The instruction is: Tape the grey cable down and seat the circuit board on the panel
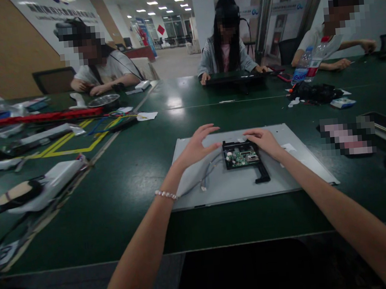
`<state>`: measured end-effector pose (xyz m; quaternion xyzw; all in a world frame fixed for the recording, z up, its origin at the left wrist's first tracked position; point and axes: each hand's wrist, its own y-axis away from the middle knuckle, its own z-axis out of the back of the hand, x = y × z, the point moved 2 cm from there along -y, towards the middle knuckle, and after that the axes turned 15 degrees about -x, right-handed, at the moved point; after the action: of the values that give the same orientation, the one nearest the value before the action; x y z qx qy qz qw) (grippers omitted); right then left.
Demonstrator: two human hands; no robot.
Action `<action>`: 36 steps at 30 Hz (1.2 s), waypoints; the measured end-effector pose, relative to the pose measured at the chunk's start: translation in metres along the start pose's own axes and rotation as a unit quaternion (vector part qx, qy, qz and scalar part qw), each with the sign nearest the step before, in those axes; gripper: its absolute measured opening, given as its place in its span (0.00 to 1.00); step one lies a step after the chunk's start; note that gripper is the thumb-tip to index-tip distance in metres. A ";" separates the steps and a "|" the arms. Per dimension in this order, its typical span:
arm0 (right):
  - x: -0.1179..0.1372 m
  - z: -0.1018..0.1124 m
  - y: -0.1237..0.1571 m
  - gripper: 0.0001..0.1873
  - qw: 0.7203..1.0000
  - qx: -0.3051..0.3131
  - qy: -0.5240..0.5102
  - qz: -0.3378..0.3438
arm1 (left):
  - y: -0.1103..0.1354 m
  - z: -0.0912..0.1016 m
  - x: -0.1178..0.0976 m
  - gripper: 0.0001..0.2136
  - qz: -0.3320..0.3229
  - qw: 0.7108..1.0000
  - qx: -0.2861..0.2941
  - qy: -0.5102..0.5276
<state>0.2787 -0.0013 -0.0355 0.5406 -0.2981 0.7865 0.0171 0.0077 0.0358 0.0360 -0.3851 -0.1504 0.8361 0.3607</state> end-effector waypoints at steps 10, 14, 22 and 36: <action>0.003 0.004 0.004 0.13 0.992 -0.098 -0.035 -0.075 | 0.010 0.006 0.081 0.22 0.150 0.968 -0.142 -0.145; 0.007 0.003 0.008 0.14 0.990 -0.113 -0.031 -0.083 | 0.011 0.003 0.084 0.20 0.126 0.975 -0.097 -0.153; 0.033 0.003 0.019 0.11 0.995 -0.103 -0.015 0.000 | 0.005 0.013 0.069 0.10 0.160 0.970 -0.160 -0.084; 0.095 -0.017 0.056 0.17 0.974 0.063 0.094 0.197 | 0.005 0.020 0.028 0.09 0.228 0.956 0.084 0.163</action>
<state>0.2062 -0.0668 0.0169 0.3952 -0.3455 0.8389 -0.1441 -0.0219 0.0525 0.0312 -0.5082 0.0735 0.8317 0.2111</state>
